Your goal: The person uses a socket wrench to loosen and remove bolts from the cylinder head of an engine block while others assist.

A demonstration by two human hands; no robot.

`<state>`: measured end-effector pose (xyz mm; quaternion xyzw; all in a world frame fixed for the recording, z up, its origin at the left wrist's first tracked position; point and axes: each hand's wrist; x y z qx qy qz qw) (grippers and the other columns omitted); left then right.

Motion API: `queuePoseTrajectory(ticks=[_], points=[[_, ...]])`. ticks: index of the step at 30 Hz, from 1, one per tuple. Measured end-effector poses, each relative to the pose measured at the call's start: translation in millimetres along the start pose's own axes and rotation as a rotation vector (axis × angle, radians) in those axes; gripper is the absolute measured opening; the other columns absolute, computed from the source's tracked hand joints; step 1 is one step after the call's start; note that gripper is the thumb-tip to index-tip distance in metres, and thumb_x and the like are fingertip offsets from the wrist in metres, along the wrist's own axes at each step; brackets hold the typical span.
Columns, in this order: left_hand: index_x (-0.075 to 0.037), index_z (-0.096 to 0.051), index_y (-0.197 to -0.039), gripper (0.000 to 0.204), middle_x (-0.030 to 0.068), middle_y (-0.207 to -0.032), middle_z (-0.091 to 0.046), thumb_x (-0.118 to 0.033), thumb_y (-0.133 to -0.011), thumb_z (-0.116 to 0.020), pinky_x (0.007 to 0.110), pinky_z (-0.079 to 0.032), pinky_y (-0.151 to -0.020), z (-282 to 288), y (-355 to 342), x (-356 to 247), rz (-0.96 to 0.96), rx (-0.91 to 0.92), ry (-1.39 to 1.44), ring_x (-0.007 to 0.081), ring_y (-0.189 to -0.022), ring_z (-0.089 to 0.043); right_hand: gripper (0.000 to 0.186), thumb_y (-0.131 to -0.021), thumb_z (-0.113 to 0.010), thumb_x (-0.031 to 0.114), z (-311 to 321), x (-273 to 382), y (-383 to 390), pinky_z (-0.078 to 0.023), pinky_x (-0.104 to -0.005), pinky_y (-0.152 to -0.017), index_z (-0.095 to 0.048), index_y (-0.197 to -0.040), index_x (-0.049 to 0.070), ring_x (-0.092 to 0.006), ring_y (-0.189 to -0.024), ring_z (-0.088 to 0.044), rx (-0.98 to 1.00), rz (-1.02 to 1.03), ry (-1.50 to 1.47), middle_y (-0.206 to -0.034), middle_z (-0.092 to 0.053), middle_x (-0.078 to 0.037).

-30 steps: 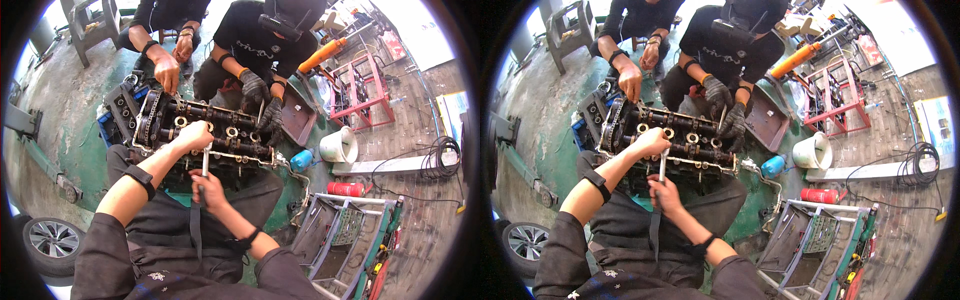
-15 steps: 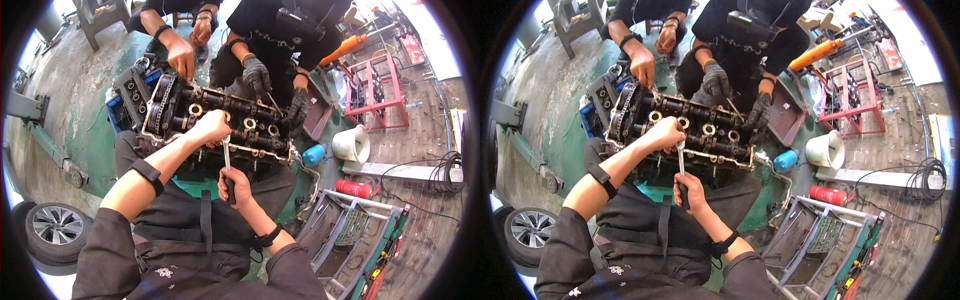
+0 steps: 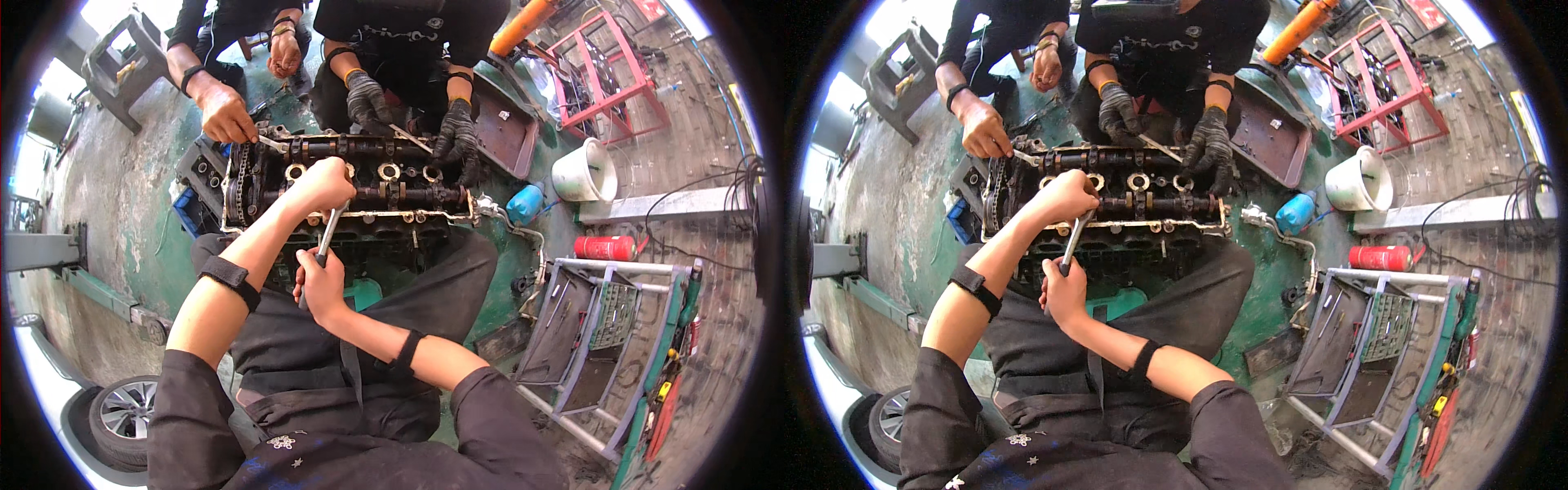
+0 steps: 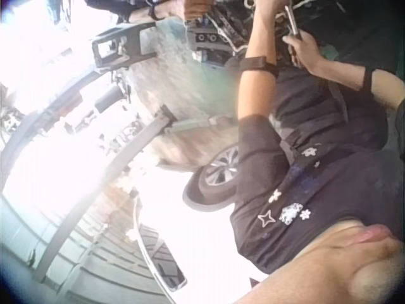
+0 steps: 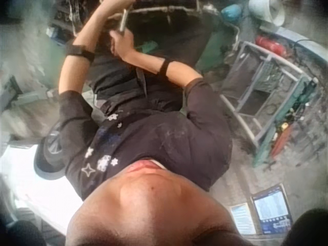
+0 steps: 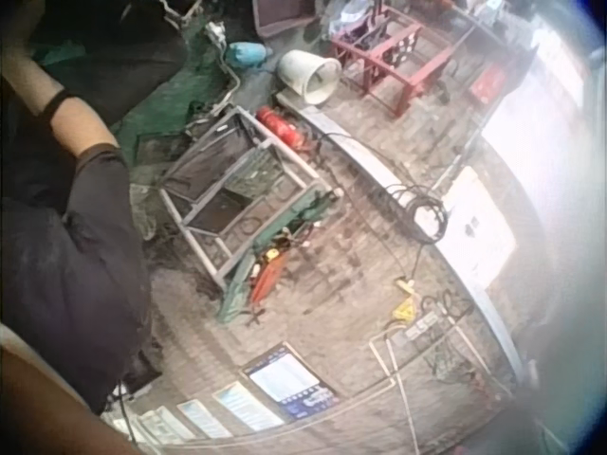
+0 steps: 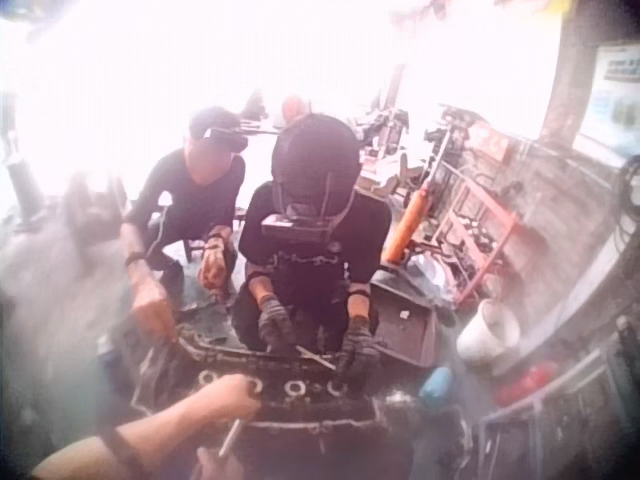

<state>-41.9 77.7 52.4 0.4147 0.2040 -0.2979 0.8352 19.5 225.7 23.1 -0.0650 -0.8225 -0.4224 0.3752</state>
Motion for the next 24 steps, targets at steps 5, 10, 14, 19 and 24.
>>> queuePoseTrajectory(ticks=[5, 10, 14, 19, 24], points=[[0.011, -0.062, -0.092, 0.026, 0.0164, -0.072, -0.064, -0.012, -0.082, -0.057, 0.032, -0.056, -0.047, 2, 2, -2, 0.080, 0.082, 0.181, 0.0240, -0.056, -0.066, 0.021, -0.083, -0.060, 0.021, 62, 34, -5, -0.037, -0.0280, -0.033, -0.049, -0.089, 0.005, -0.0130, -0.037, -0.046, 0.216, -0.122, 0.273, -0.056, -0.049, -0.004], [0.011, -0.059, -0.096, 0.026, 0.0161, -0.074, -0.065, -0.012, -0.086, -0.054, 0.032, -0.055, -0.044, 0, 10, 2, 0.076, 0.061, 0.407, 0.0215, -0.056, -0.066, 0.030, -0.087, -0.054, 0.026, 115, 112, -31, -0.035, -0.0253, -0.032, -0.055, -0.102, 0.000, -0.0125, -0.036, -0.046, 0.465, -0.195, 0.553, -0.057, -0.051, -0.005], [0.011, -0.061, -0.090, 0.027, 0.0176, -0.068, -0.064, -0.013, -0.081, -0.055, 0.032, -0.055, -0.044, -10, 9, 17, 0.060, -0.046, 0.460, 0.0221, -0.053, -0.065, 0.032, -0.089, -0.052, 0.029, 131, 138, -55, -0.033, -0.0242, -0.032, -0.058, -0.102, 0.000, -0.0120, -0.036, -0.046, 0.519, -0.231, 0.608, -0.057, -0.051, -0.006], [0.007, -0.061, -0.100, 0.025, 0.0155, -0.073, -0.065, -0.013, -0.085, -0.056, 0.030, -0.053, -0.044, -3, 24, -2, 0.045, -0.004, 0.376, 0.0182, -0.056, -0.065, 0.027, -0.087, -0.055, 0.029, 118, 91, -28, -0.033, -0.0264, -0.033, -0.056, -0.077, 0.003, -0.0119, -0.036, -0.044, 0.414, -0.214, 0.526, -0.055, -0.049, -0.003], [0.009, -0.060, -0.101, 0.025, 0.0178, -0.073, -0.065, -0.008, -0.082, -0.057, 0.031, -0.054, -0.045, -6, 19, 11, -0.013, -0.026, 0.428, 0.0203, -0.057, -0.066, 0.028, -0.087, -0.055, 0.027, 105, 78, -12, -0.031, -0.0260, -0.034, -0.050, -0.071, 0.005, -0.0115, -0.036, -0.043, 0.296, -0.239, 0.303, -0.055, -0.048, -0.002]])
Point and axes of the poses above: each hand's wrist, its own y-axis away from the middle knuckle, its own z-axis out of the back of the hand, x = y × z
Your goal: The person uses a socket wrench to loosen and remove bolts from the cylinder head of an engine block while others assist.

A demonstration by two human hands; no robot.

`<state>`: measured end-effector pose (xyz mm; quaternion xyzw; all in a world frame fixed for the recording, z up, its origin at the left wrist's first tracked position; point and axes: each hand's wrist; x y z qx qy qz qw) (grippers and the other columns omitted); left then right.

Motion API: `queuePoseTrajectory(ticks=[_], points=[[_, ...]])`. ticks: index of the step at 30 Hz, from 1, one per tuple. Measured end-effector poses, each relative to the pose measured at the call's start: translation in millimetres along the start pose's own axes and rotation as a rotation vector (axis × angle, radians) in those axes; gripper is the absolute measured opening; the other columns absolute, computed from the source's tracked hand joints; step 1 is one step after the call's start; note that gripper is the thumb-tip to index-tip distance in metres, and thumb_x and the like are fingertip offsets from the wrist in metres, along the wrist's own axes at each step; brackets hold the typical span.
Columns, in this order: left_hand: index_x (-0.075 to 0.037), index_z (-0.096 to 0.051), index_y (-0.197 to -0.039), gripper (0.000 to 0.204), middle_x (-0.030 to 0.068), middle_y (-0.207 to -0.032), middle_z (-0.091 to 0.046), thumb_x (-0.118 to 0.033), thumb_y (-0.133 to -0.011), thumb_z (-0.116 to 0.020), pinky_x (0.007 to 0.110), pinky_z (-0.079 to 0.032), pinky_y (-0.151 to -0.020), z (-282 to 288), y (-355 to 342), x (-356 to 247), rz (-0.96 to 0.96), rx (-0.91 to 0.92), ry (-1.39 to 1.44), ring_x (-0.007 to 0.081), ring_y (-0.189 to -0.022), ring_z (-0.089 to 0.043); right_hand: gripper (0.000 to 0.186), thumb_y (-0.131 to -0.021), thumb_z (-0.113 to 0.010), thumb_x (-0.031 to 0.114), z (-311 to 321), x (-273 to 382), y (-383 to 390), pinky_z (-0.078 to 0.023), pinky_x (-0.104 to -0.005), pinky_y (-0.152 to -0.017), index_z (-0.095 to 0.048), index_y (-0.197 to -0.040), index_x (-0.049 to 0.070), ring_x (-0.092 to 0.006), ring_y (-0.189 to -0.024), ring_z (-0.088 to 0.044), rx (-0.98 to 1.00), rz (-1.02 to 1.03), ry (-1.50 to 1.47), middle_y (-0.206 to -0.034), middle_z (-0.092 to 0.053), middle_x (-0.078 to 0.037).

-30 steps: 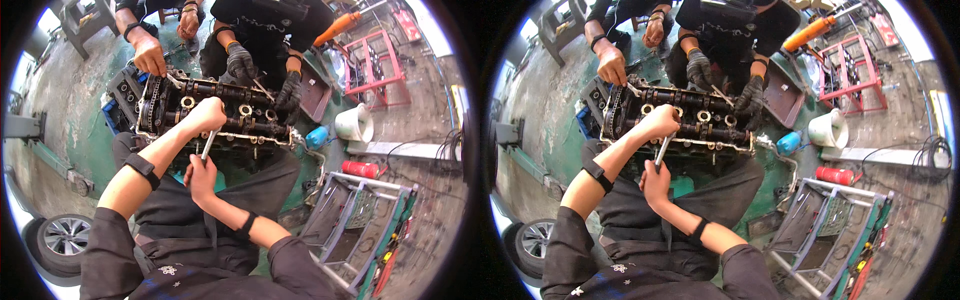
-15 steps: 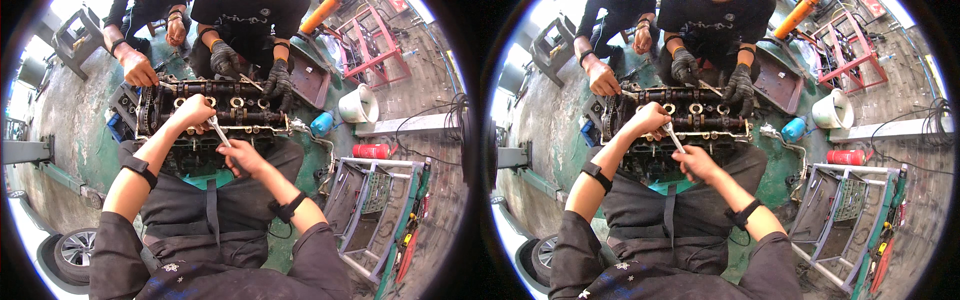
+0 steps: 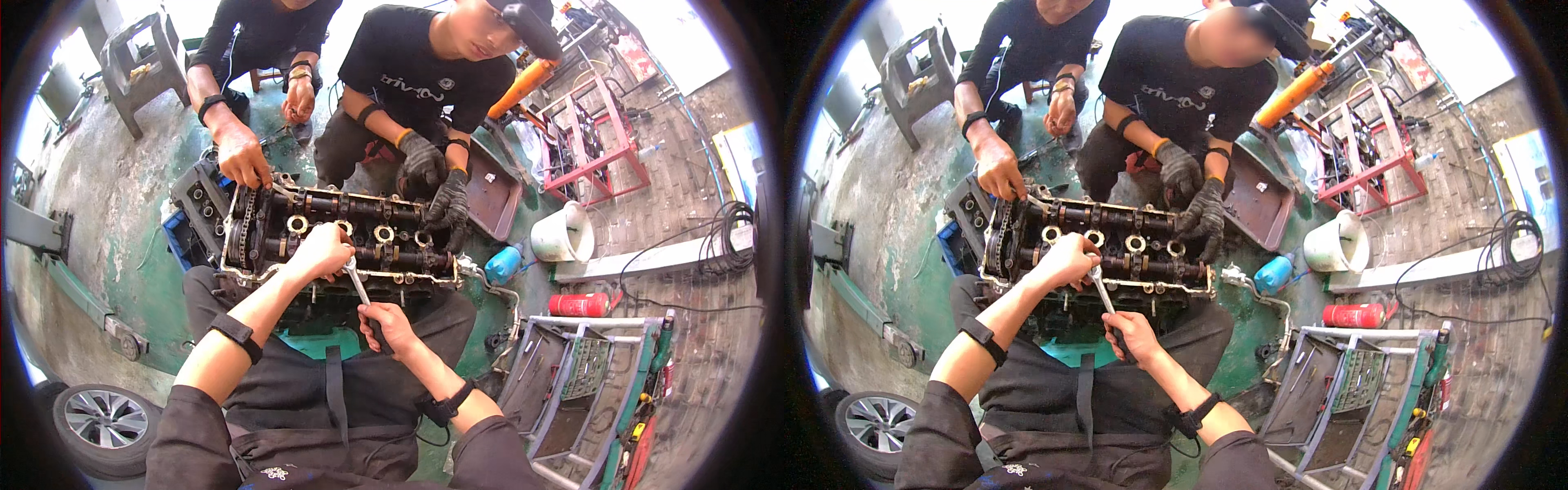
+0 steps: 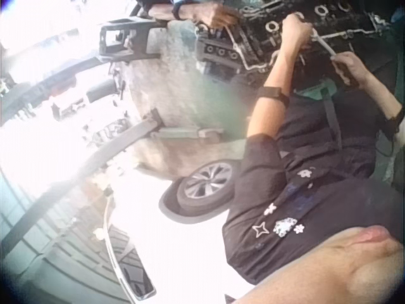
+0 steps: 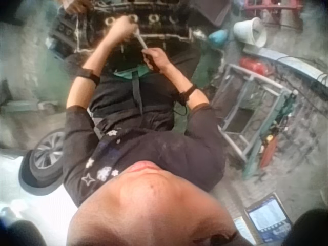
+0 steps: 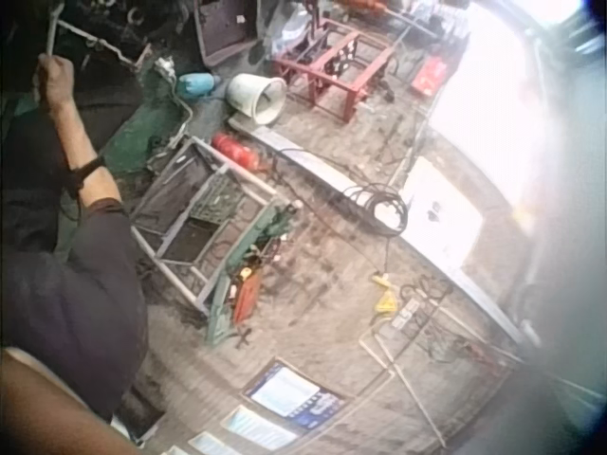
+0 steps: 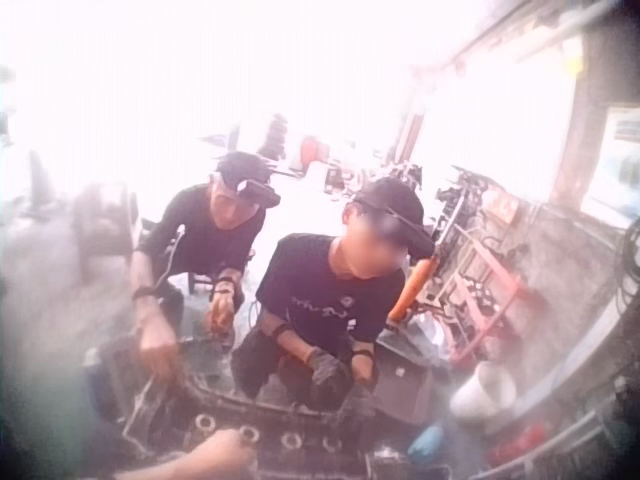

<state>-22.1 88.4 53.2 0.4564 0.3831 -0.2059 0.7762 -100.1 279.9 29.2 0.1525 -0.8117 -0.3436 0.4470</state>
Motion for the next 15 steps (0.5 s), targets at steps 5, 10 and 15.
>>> queuePoseTrajectory(ticks=[5, 10, 15], points=[[0.006, -0.061, -0.102, 0.027, 0.0191, -0.069, -0.064, -0.007, -0.079, -0.058, 0.031, -0.050, -0.042, 8, 1, -15, 0.071, 0.012, -0.054, 0.0199, -0.056, -0.065, 0.022, -0.082, -0.062, 0.022, -14, -7, -2, -0.032, -0.0260, -0.034, -0.054, -0.075, 0.003, -0.0114, -0.037, -0.044, -0.070, 0.045, -0.028, -0.056, -0.049, -0.002], [0.006, -0.062, -0.099, 0.028, 0.0200, -0.070, -0.064, -0.005, -0.074, -0.059, 0.031, -0.051, -0.046, 7, -5, -14, 0.003, -0.002, -0.113, 0.0235, -0.052, -0.065, 0.022, -0.083, -0.061, 0.020, -60, -30, -8, -0.036, -0.0285, -0.036, -0.050, -0.072, 0.004, -0.0145, -0.037, -0.044, -0.184, 0.068, -0.347, -0.055, -0.047, -0.004], [0.008, -0.065, -0.087, 0.024, 0.0206, -0.068, -0.064, -0.002, -0.069, -0.052, 0.034, -0.055, -0.048, 7, -17, -8, -0.069, 0.043, -0.219, 0.0254, -0.054, -0.066, 0.027, -0.084, -0.060, 0.025, -69, -36, -10, -0.035, -0.0278, -0.036, -0.047, -0.070, 0.006, -0.0128, -0.038, -0.044, -0.190, 0.122, -0.391, -0.056, -0.047, -0.002]])
Point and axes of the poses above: each hand's wrist, its own y-axis away from the middle knuckle, its own z-axis out of the back of the hand, x = y × z
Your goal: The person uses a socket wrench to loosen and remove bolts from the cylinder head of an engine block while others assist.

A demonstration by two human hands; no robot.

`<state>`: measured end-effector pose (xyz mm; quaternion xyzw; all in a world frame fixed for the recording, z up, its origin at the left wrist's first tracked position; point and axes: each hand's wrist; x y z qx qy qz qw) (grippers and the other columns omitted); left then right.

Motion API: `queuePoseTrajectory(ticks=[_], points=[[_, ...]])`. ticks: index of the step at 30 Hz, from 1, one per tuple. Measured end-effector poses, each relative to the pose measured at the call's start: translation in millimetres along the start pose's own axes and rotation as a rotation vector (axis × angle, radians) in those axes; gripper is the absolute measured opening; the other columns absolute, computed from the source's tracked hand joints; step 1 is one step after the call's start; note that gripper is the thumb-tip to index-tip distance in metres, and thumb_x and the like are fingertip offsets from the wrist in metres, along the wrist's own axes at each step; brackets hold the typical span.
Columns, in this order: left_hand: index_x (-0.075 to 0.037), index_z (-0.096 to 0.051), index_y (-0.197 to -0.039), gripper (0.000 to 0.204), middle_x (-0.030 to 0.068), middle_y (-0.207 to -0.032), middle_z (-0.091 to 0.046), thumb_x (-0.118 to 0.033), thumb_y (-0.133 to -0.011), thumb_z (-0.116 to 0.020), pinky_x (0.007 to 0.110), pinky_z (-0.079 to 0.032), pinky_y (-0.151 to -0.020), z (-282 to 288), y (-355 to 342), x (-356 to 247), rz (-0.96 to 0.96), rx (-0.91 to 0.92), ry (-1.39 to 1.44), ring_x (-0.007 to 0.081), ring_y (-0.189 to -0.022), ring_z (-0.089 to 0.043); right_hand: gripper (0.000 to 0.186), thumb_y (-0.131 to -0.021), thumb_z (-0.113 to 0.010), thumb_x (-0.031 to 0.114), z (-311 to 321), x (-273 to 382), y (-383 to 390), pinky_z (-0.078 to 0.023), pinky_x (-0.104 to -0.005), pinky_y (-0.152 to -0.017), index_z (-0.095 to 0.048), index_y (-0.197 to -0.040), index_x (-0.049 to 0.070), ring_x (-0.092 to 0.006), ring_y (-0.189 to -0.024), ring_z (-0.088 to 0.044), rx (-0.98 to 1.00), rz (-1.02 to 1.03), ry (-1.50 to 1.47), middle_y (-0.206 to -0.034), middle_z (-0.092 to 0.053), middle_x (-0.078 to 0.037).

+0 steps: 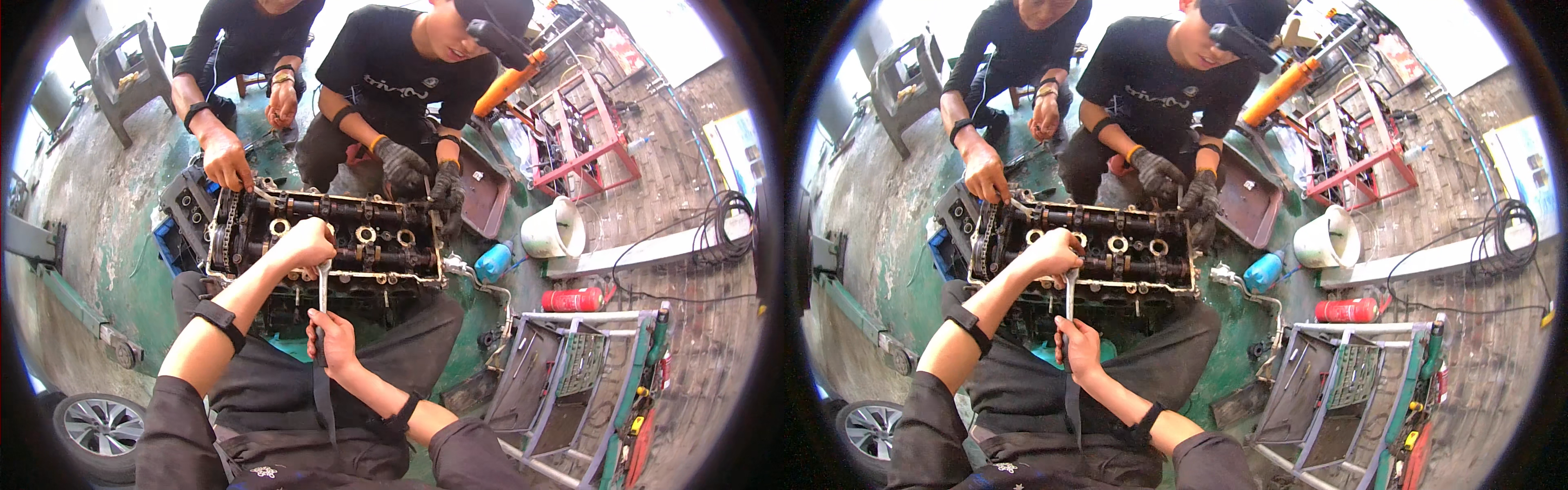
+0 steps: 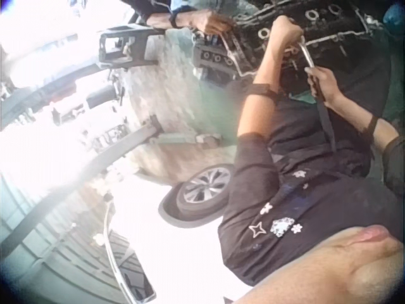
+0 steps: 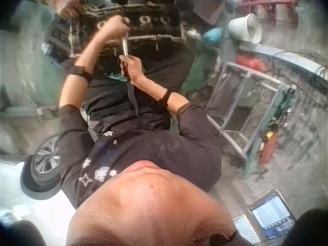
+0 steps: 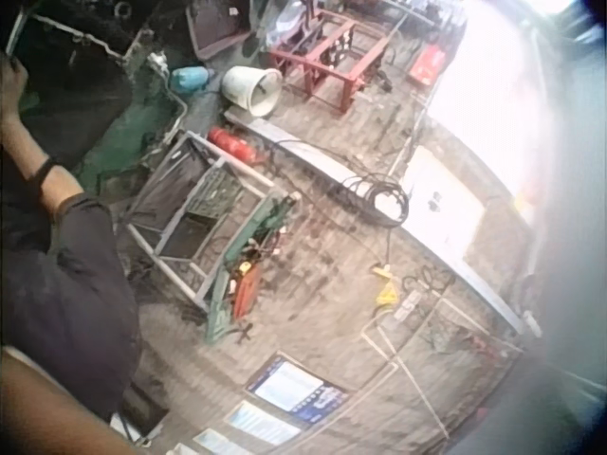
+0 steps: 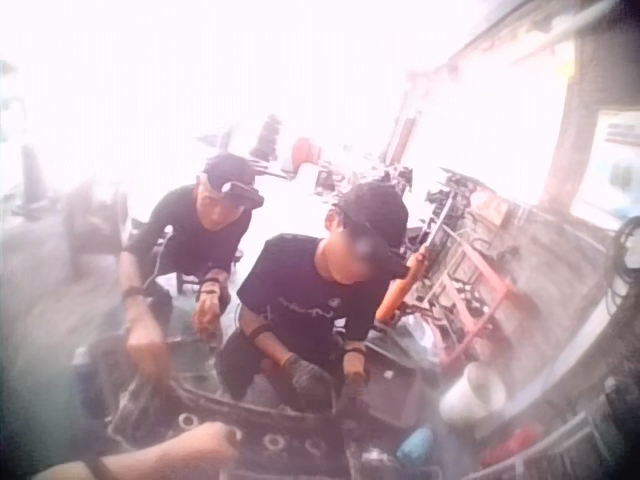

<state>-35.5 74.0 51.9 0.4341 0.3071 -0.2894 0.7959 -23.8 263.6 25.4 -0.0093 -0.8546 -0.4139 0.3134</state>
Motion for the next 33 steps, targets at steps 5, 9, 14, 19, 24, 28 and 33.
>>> queuePoseTrajectory(ticks=[5, 9, 14, 19, 24, 28, 33], points=[[0.012, -0.063, -0.087, 0.025, 0.0176, -0.071, -0.065, -0.010, -0.074, -0.059, 0.033, -0.055, -0.045, -4, 8, 3, 0.097, -0.016, 0.131, 0.0248, -0.056, -0.066, 0.026, -0.088, -0.056, 0.028, 11, 8, -5, -0.036, -0.0278, -0.034, -0.050, -0.079, 0.004, -0.0126, -0.038, -0.045, 0.086, -0.018, 0.179, -0.058, -0.049, -0.003], [0.014, -0.059, -0.092, 0.028, 0.0180, -0.075, -0.064, -0.010, -0.079, -0.057, 0.034, -0.057, -0.046, -8, 10, 5, 0.141, -0.010, 0.262, 0.0223, -0.057, -0.066, 0.026, -0.089, -0.054, 0.028, 38, 53, -5, -0.033, -0.0267, -0.032, -0.050, -0.089, 0.003, -0.0119, -0.037, -0.043, 0.192, -0.089, 0.451, -0.060, -0.049, -0.004], [0.012, -0.056, -0.099, 0.028, 0.0173, -0.076, -0.063, -0.014, -0.088, -0.054, 0.037, -0.058, -0.050, -15, 13, 17, 0.193, -0.033, 0.540, 0.0258, -0.061, -0.066, 0.037, -0.092, -0.047, 0.039, 67, 130, -29, -0.029, -0.0232, -0.031, -0.057, -0.101, 0.004, -0.0082, -0.035, -0.037, 0.382, -0.233, 0.720, -0.056, -0.045, 0.000], [0.011, -0.056, -0.096, 0.026, 0.0173, -0.076, -0.063, -0.013, -0.086, -0.055, 0.036, -0.057, -0.048, -21, 11, 20, 0.188, -0.066, 0.617, 0.0264, -0.059, -0.066, 0.038, -0.095, -0.041, 0.041, 55, 98, -19, -0.029, -0.0260, -0.031, -0.049, -0.082, 0.006, -0.0107, -0.033, -0.036, 0.369, -0.294, 0.521, -0.050, -0.039, -0.001], [0.010, -0.057, -0.100, 0.026, 0.0132, -0.073, -0.061, -0.012, -0.088, -0.055, 0.033, -0.056, -0.046, -20, 8, 23, 0.133, -0.041, 0.540, 0.0224, -0.052, -0.063, 0.038, -0.095, -0.040, 0.043, 44, 59, -10, -0.028, -0.0269, -0.030, -0.044, -0.079, 0.009, -0.0115, -0.031, -0.035, 0.299, -0.184, 0.245, -0.049, -0.038, -0.001], [0.013, -0.057, -0.101, 0.029, 0.0174, -0.076, -0.064, -0.011, -0.084, -0.054, 0.033, -0.055, -0.045, -20, 10, 21, 0.124, -0.082, 0.507, 0.0233, -0.055, -0.065, 0.038, -0.095, -0.040, 0.043, 40, 54, -9, -0.029, -0.0269, -0.030, -0.044, -0.079, 0.008, -0.0117, -0.031, -0.034, 0.263, -0.189, 0.267, -0.049, -0.038, -0.001], [0.010, -0.062, -0.095, 0.028, 0.0170, -0.072, -0.064, -0.013, -0.081, -0.058, 0.032, -0.054, -0.047, -24, 7, 22, 0.095, -0.123, 0.374, 0.0214, -0.055, -0.065, 0.036, -0.095, -0.041, 0.041, 19, 21, -4, -0.028, -0.0278, -0.030, -0.043, -0.081, 0.008, -0.0135, -0.031, -0.033, 0.164, -0.090, 0.063, -0.050, -0.036, -0.003]])
Point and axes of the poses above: each hand's wrist, its own y-axis away from the middle knuckle, its own z-axis out of the back of the hand, x = y × z
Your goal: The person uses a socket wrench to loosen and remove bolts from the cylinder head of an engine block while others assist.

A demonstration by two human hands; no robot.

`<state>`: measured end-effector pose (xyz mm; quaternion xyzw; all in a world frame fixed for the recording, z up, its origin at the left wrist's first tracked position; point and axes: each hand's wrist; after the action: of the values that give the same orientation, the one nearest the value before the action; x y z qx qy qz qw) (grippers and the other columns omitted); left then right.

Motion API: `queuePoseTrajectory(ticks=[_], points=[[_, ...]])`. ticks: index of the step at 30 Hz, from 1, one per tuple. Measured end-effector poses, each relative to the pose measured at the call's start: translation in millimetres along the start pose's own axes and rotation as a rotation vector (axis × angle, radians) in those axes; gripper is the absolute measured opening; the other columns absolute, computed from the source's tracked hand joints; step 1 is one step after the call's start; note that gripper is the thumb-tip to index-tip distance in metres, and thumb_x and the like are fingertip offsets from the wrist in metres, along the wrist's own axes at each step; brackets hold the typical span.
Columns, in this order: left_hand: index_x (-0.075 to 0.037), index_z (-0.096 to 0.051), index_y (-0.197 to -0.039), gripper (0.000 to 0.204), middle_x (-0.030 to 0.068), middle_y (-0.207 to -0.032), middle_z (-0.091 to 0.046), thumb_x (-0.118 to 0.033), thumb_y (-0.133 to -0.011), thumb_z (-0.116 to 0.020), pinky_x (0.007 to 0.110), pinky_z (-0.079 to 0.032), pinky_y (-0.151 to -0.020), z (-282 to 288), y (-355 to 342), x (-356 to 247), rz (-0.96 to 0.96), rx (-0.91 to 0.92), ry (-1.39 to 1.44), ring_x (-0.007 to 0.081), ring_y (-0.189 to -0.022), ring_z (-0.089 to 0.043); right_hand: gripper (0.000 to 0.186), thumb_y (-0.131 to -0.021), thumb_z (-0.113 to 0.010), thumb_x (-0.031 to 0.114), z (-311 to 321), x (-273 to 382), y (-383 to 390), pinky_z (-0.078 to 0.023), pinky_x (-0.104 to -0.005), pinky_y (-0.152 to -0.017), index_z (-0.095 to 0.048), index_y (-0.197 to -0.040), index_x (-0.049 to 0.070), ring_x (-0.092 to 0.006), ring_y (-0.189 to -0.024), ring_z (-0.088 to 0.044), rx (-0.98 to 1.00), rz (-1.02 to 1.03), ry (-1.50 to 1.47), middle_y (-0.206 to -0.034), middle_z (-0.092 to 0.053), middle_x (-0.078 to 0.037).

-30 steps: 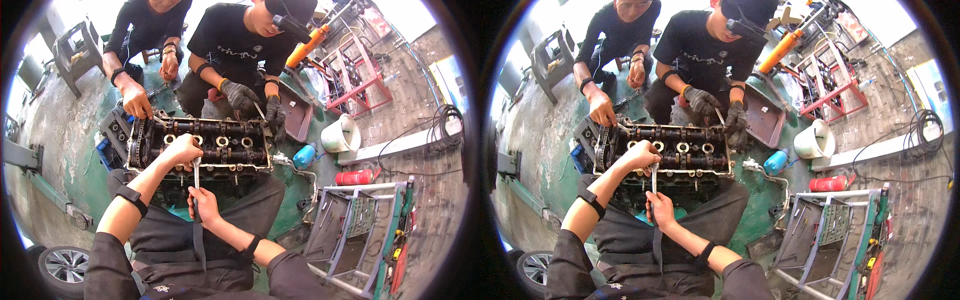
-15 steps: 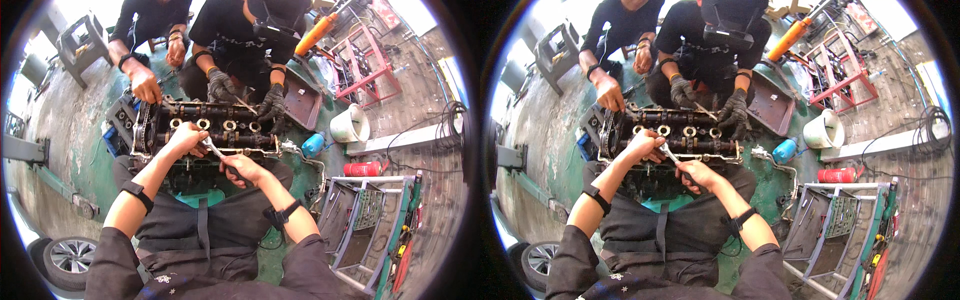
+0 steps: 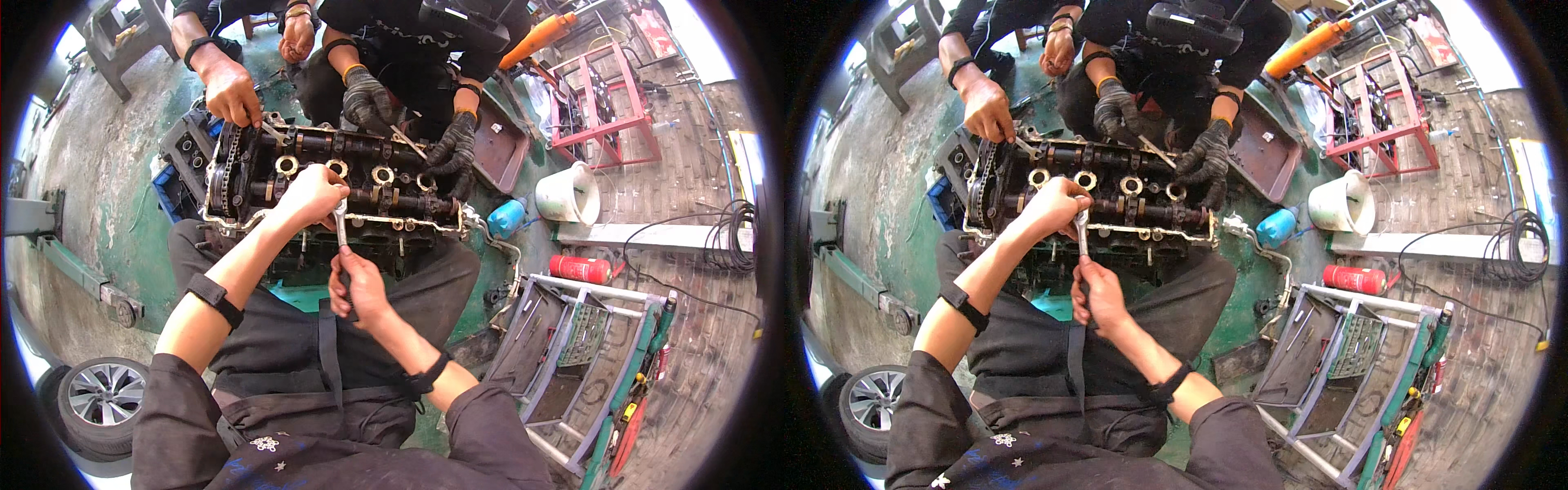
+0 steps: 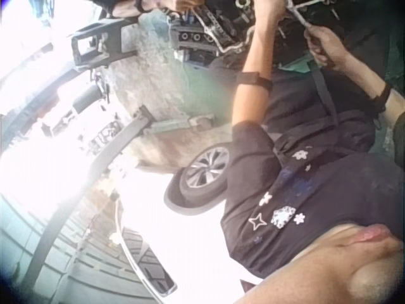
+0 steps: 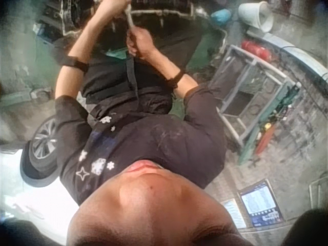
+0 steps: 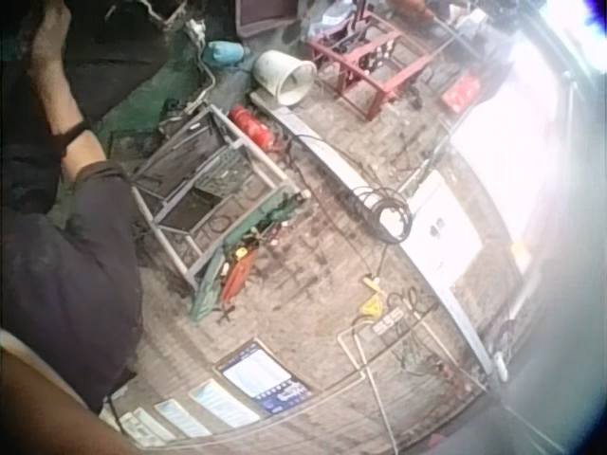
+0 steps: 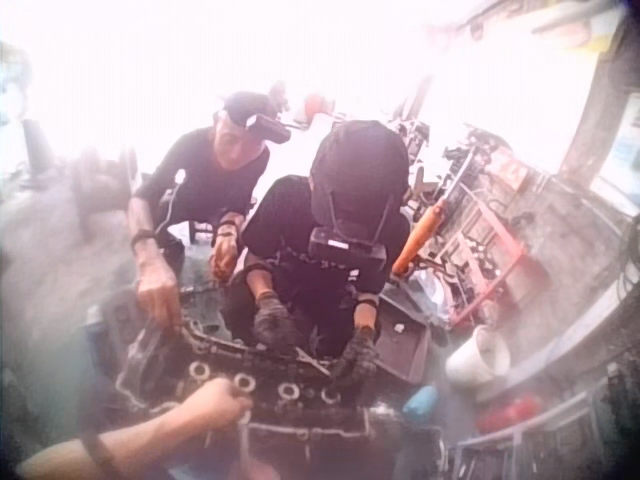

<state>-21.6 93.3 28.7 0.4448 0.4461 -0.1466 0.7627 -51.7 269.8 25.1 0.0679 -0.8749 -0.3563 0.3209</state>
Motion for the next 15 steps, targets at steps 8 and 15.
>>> queuePoseTrajectory(ticks=[8, 15], points=[[0.010, -0.059, -0.099, 0.028, 0.0119, -0.070, -0.062, -0.013, -0.084, -0.058, 0.030, -0.052, -0.044, 4, -3, -6, 0.025, 0.069, 0.020, 0.0221, -0.054, -0.064, 0.035, -0.095, -0.040, 0.041, -25, -24, -11, -0.030, -0.0294, -0.032, -0.042, -0.082, 0.009, -0.0151, -0.032, -0.035, -0.058, 0.140, -0.149, -0.051, -0.037, -0.004], [0.012, -0.055, -0.100, 0.030, 0.0166, -0.078, -0.062, -0.016, -0.091, -0.053, 0.037, -0.058, -0.054, 10, -3, 1, 0.166, 0.117, 0.251, 0.0274, -0.065, -0.065, 0.036, -0.095, -0.039, 0.040, 10, 43, 8, -0.025, -0.0282, -0.029, -0.041, -0.079, 0.008, -0.0113, -0.031, -0.032, 0.057, -0.135, 0.257, -0.049, -0.036, -0.001]])
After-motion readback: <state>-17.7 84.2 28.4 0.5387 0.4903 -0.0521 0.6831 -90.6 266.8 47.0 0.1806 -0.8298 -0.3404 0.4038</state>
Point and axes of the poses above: each hand's wrist, its own y-axis away from the middle knuckle, its own z-axis out of the back of the hand, x = y × z
